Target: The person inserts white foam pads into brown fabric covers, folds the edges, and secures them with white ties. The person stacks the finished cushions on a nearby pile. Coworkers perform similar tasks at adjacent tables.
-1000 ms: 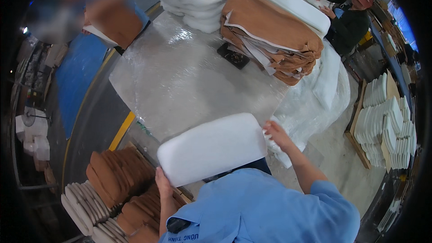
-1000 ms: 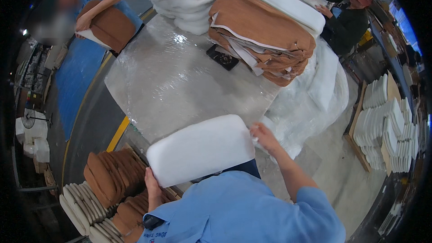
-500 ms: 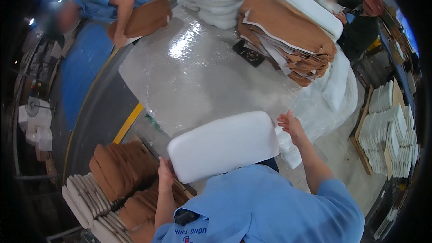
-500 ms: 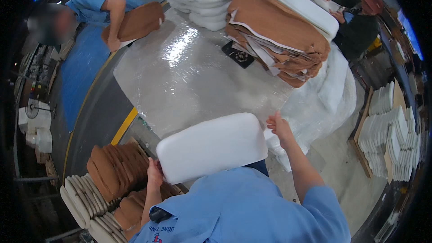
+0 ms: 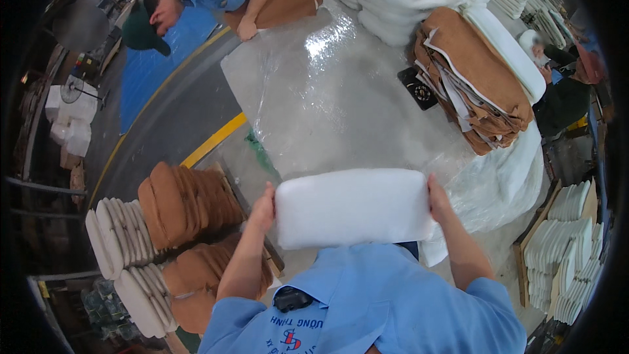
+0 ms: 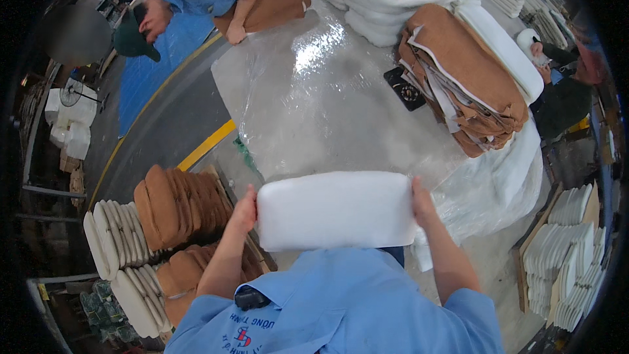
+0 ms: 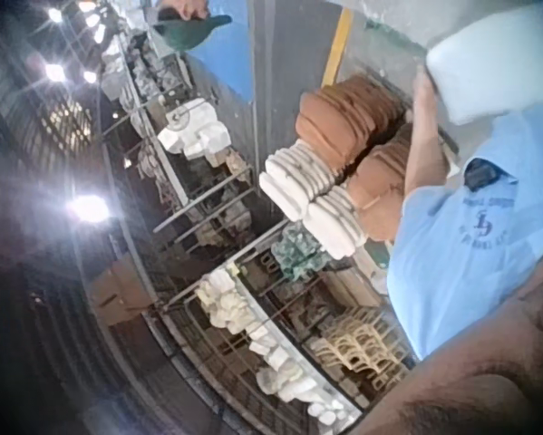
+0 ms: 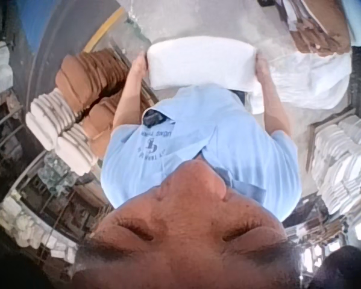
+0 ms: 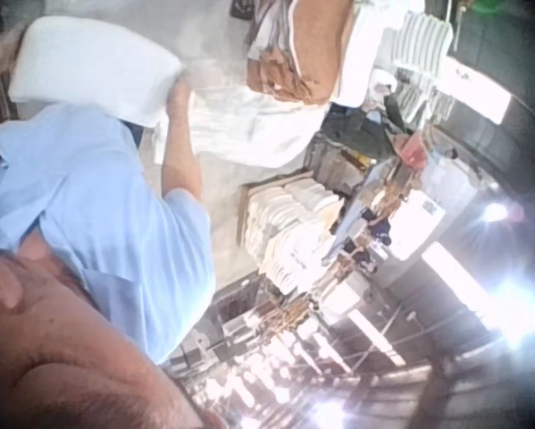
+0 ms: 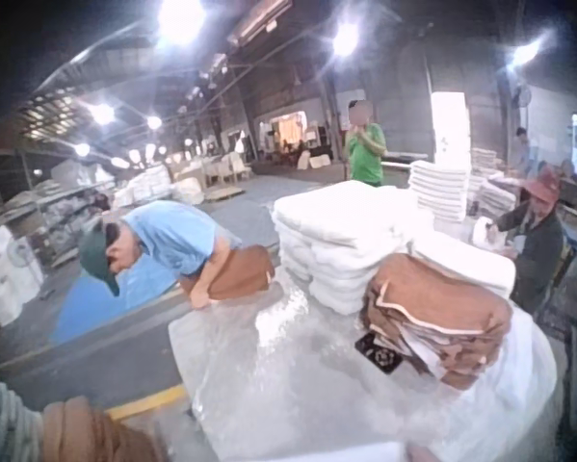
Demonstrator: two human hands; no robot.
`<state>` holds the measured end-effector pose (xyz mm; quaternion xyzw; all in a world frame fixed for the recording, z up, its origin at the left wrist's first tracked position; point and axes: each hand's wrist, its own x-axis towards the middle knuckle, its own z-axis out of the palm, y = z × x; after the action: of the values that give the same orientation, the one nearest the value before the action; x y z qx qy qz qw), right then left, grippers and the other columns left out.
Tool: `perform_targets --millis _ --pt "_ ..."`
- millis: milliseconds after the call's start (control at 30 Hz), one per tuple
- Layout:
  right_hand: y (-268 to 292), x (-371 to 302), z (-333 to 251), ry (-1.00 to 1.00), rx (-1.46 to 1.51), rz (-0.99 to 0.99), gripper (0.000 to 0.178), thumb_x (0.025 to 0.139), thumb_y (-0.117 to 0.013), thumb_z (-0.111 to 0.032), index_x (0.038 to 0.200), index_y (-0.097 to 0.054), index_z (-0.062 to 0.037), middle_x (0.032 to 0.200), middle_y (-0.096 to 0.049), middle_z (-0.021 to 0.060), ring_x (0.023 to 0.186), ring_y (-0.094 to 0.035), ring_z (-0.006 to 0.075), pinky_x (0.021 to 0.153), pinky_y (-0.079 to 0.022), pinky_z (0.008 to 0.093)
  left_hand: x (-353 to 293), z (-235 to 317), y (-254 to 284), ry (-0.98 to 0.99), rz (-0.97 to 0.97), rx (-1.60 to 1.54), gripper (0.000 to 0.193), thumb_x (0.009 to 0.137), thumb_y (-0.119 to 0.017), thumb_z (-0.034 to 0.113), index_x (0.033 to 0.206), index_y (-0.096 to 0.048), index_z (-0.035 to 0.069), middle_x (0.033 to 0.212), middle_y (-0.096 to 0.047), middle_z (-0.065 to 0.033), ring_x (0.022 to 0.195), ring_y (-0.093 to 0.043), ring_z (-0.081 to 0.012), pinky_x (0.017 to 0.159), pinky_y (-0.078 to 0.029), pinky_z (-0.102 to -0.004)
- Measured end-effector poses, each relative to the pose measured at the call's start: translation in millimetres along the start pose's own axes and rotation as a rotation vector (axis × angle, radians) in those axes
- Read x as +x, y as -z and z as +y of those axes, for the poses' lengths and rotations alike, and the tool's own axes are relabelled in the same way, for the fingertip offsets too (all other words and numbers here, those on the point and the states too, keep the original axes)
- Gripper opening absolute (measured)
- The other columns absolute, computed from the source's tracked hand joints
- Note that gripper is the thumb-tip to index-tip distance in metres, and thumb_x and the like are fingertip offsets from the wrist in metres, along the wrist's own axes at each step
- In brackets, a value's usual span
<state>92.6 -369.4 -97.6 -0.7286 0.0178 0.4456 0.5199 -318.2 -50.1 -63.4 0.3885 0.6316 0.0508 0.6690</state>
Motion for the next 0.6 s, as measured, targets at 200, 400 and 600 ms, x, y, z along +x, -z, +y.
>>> perform_targets --millis 200,400,600 --pt "-14.4 -56.3 -32.8 0.203 0.208 0.142 0.073 0.108 -0.043 -0.062 0.119 -0.068 0.0061 0.109 -0.071 0.0116 0.100 -0.064 0.0195 0.093 -0.050 0.0355 -59.2 16.5 -30.9 -0.304 0.074 -0.367 0.052 0.112 -0.049 0.047 0.110 -0.067 -0.002 0.104 -0.073 -0.0104 0.095 -0.068 -0.0193 0.087 -0.053 -0.0365" --pt "-16.1 -75.3 -34.6 0.520 0.246 0.019 0.059 0.109 -0.046 -0.050 0.109 -0.072 0.0032 0.098 -0.072 0.0088 0.093 -0.065 0.0175 0.087 -0.049 0.0323 -70.7 0.8 -25.9 -0.634 0.043 -0.423 0.040 0.110 -0.053 0.035 0.106 -0.069 -0.001 0.099 -0.068 -0.0083 0.094 -0.063 -0.0182 0.087 -0.050 -0.0351" --pt "-20.4 -68.9 -26.8 0.522 0.182 0.029 0.057 0.107 -0.048 -0.045 0.103 -0.074 0.0048 0.096 -0.075 0.0129 0.091 -0.069 0.0211 0.087 -0.052 0.0347 -86.6 37.6 -2.1 -0.710 0.187 0.316 0.031 0.106 -0.058 0.024 0.119 -0.071 -0.001 0.113 -0.072 -0.0137 0.106 -0.066 -0.0256 0.096 -0.050 -0.0391"
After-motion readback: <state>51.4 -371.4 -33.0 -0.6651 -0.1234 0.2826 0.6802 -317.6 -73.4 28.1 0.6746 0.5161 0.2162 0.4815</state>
